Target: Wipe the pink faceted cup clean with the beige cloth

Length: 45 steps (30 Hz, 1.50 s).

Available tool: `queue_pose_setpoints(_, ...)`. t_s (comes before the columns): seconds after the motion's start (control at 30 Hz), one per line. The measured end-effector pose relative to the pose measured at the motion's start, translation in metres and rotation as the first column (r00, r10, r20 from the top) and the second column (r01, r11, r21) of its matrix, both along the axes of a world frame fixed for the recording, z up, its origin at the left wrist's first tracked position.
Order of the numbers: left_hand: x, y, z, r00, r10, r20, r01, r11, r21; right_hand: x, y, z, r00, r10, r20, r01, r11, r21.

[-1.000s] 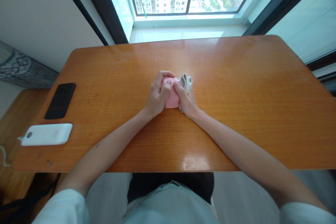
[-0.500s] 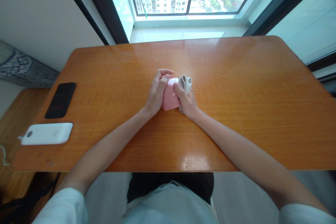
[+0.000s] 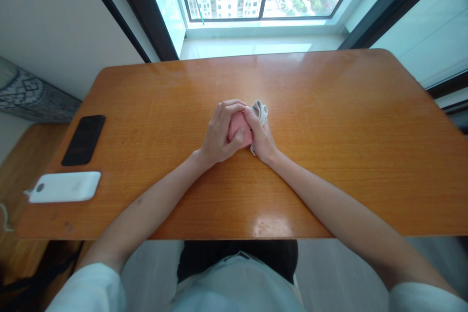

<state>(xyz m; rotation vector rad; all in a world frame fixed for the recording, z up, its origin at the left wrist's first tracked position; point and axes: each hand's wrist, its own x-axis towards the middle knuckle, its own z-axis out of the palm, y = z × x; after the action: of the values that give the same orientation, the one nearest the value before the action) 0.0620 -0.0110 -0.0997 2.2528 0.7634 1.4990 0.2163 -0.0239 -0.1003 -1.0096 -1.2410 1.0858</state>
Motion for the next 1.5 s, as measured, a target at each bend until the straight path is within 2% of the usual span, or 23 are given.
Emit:
queue_pose_setpoints(0.23, 0.007, -0.002, 0.009, 0.996, 0.053, 0.076, -0.039, 0.984, -0.174, 0.001, -0.003, 0.001, 0.998, -0.008, 0.063, 0.008, 1.0, -0.002)
queue_pose_setpoints(0.33, 0.011, -0.006, 0.015, 0.99, 0.071, 0.125, -0.032, 0.956, -0.291, 0.002, -0.004, -0.001, 0.998, -0.007, 0.068, 0.007, 1.0, -0.004)
queue_pose_setpoints(0.5, 0.014, -0.005, 0.023, 0.973, 0.108, 0.204, 0.012, 0.859, -0.512, 0.002, -0.005, 0.001, 0.998, 0.021, 0.052, -0.022, 1.0, 0.0)
queue_pose_setpoints(0.63, 0.011, 0.005, 0.025, 0.959, 0.138, 0.248, 0.067, 0.739, -0.67, 0.001, -0.006, 0.002, 0.996, 0.048, 0.072, -0.05, 0.998, 0.028)
queue_pose_setpoints(0.7, 0.01, 0.008, 0.024, 0.952, 0.13, 0.277, 0.11, 0.701, -0.705, 0.001, -0.006, 0.002, 0.995, 0.066, 0.078, -0.068, 0.997, 0.024)
queue_pose_setpoints(0.77, 0.01, 0.009, 0.023, 0.947, 0.136, 0.291, 0.12, 0.692, -0.712, 0.0, -0.005, 0.0, 0.995, 0.067, 0.071, -0.069, 0.998, 0.014)
queue_pose_setpoints(0.83, 0.012, 0.008, 0.023, 0.947, 0.146, 0.286, 0.106, 0.698, -0.708, 0.001, -0.005, -0.001, 0.996, 0.06, 0.064, -0.06, 0.998, 0.0)
queue_pose_setpoints(0.9, 0.013, 0.006, 0.022, 0.95, 0.147, 0.275, 0.085, 0.728, -0.68, 0.002, -0.004, -0.001, 0.996, 0.059, 0.064, -0.059, 0.998, -0.007)
queue_pose_setpoints(0.97, 0.013, 0.004, 0.019, 0.955, 0.14, 0.261, 0.038, 0.816, -0.577, 0.002, -0.004, 0.0, 0.995, 0.072, 0.066, -0.071, 0.997, -0.01)
queue_pose_setpoints(1.03, 0.01, 0.003, 0.014, 0.971, 0.094, 0.222, -0.011, 0.937, -0.349, 0.003, -0.004, 0.001, 0.995, 0.083, 0.058, -0.083, 0.997, -0.005)
queue_pose_setpoints(1.07, 0.007, 0.002, 0.011, 0.982, 0.055, 0.179, -0.018, 0.979, -0.203, 0.002, -0.004, 0.002, 0.995, 0.085, 0.051, -0.085, 0.996, 0.001)
queue_pose_setpoints(1.13, 0.002, 0.003, 0.005, 0.997, -0.013, 0.077, 0.009, 0.999, 0.048, 0.002, -0.003, 0.002, 0.996, 0.081, 0.039, -0.081, 0.997, 0.012)
queue_pose_setpoints(1.17, -0.001, 0.003, 0.003, 0.999, -0.032, 0.038, 0.028, 0.993, 0.116, 0.002, -0.003, 0.001, 0.996, 0.078, 0.038, -0.079, 0.997, 0.016)
queue_pose_setpoints(1.23, -0.003, 0.003, 0.0, 0.999, -0.038, 0.014, 0.036, 0.989, 0.143, 0.002, -0.002, 0.0, 0.997, 0.072, 0.041, -0.073, 0.997, 0.017)
queue_pose_setpoints(1.5, 0.003, -0.002, 0.009, 0.995, -0.004, 0.099, 0.009, 0.999, -0.041, 0.001, -0.001, -0.002, 0.997, 0.053, 0.054, -0.056, 0.997, 0.048)
